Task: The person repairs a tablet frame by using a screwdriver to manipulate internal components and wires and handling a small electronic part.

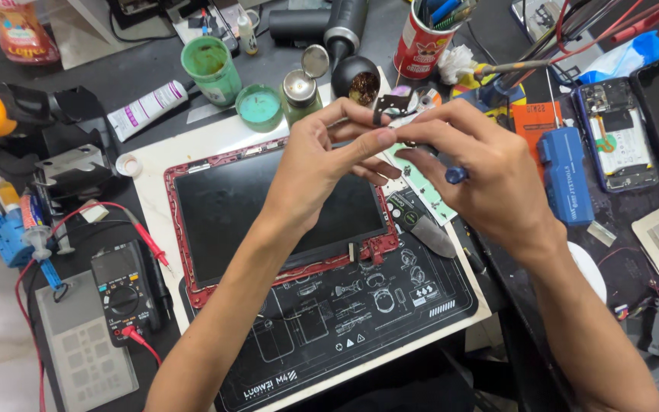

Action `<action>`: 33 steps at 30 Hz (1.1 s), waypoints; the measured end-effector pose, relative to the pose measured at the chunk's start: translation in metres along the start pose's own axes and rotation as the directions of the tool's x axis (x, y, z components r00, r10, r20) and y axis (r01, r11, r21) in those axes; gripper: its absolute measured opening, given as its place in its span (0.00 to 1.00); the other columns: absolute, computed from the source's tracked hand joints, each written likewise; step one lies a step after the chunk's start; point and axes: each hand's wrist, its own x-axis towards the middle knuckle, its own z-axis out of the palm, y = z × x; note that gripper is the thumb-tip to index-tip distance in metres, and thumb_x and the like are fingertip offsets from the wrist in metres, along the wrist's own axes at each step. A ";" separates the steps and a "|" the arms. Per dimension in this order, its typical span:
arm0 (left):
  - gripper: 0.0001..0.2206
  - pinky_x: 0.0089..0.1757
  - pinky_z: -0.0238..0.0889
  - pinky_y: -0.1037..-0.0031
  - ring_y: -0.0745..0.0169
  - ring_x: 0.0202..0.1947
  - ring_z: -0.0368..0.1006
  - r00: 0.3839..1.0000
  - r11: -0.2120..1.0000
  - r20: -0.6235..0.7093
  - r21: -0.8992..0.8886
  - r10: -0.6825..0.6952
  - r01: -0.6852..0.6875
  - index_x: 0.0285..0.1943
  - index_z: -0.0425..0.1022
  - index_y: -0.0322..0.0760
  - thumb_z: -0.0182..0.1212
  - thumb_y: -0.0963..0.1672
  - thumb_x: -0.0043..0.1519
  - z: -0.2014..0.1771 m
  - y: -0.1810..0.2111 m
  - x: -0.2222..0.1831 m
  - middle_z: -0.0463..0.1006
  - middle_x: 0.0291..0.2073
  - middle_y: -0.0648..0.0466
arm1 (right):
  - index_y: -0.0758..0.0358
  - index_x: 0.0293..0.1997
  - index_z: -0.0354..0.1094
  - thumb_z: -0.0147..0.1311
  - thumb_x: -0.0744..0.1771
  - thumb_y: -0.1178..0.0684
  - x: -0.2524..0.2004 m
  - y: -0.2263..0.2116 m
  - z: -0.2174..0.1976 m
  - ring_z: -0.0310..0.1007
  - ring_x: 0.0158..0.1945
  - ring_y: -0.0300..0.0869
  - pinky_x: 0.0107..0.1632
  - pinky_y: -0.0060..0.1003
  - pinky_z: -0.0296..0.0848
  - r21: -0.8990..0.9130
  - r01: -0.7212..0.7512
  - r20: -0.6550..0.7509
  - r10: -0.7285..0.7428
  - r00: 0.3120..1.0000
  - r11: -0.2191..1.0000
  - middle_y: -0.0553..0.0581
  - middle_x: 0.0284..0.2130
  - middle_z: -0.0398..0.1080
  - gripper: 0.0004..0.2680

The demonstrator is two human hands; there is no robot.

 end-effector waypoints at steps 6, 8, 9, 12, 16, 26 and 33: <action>0.14 0.33 0.72 0.78 0.70 0.32 0.79 0.993 0.884 0.116 0.466 -0.012 -0.043 0.41 0.73 0.30 0.69 0.47 0.65 -0.016 0.001 0.004 0.80 0.32 0.53 | 0.59 0.51 0.73 0.62 0.69 0.59 -0.008 -0.012 0.000 0.77 0.42 0.48 0.42 0.40 0.76 -0.146 -0.029 0.113 0.046 0.993 0.989 0.54 0.43 0.74 0.06; 0.14 0.33 0.68 0.75 0.69 0.30 0.76 0.994 0.809 0.113 0.584 0.001 -0.068 0.41 0.77 0.33 0.64 0.50 0.66 -0.021 0.005 0.005 0.80 0.29 0.53 | 0.58 0.50 0.74 0.62 0.67 0.60 -0.008 -0.016 -0.004 0.77 0.39 0.49 0.38 0.41 0.75 -0.203 -0.048 0.190 0.087 0.978 0.978 0.53 0.41 0.74 0.08; 0.16 0.32 0.67 0.74 0.69 0.30 0.74 0.993 0.764 0.118 0.640 0.007 -0.081 0.41 0.80 0.34 0.62 0.51 0.67 -0.023 0.006 0.004 0.79 0.28 0.52 | 0.58 0.50 0.74 0.62 0.65 0.60 -0.009 -0.017 -0.008 0.77 0.38 0.49 0.36 0.42 0.75 -0.224 -0.059 0.237 0.113 0.965 0.973 0.52 0.42 0.75 0.09; 0.18 0.34 0.64 0.68 0.60 0.29 0.76 0.982 0.616 0.162 0.765 0.097 -0.187 0.43 0.81 0.34 0.61 0.53 0.66 -0.028 0.006 -0.001 0.82 0.30 0.52 | 0.57 0.48 0.74 0.62 0.64 0.60 -0.025 -0.023 -0.012 0.78 0.37 0.49 0.36 0.41 0.76 -0.206 -0.040 0.266 0.095 0.959 0.978 0.52 0.45 0.74 0.09; 0.21 0.36 0.65 0.62 0.50 0.32 0.77 0.963 0.497 0.271 0.834 0.010 -0.240 0.36 0.79 0.31 0.64 0.55 0.61 -0.027 0.000 -0.004 0.81 0.29 0.45 | 0.53 0.44 0.75 0.62 0.62 0.59 -0.054 -0.032 0.000 0.79 0.35 0.47 0.34 0.40 0.78 -0.152 -0.093 0.304 0.136 0.943 0.984 0.51 0.43 0.72 0.09; 0.21 0.47 0.68 0.54 0.36 0.46 0.76 0.912 0.217 0.260 0.956 -0.318 -0.197 0.41 0.79 0.32 0.71 0.53 0.53 -0.013 -0.042 -0.012 0.81 0.38 0.39 | 0.52 0.46 0.75 0.61 0.63 0.60 -0.118 -0.031 0.046 0.82 0.39 0.46 0.30 0.43 0.76 -0.159 -0.227 0.308 0.267 0.913 0.961 0.50 0.43 0.72 0.09; 0.18 0.44 0.71 0.56 0.40 0.44 0.78 0.926 0.180 0.220 0.969 -0.306 -0.170 0.38 0.80 0.30 0.74 0.50 0.51 -0.012 -0.062 -0.013 0.81 0.38 0.39 | 0.53 0.47 0.74 0.61 0.63 0.62 -0.119 -0.025 0.058 0.82 0.38 0.45 0.30 0.43 0.75 -0.148 -0.244 0.333 0.281 0.900 0.958 0.51 0.44 0.71 0.11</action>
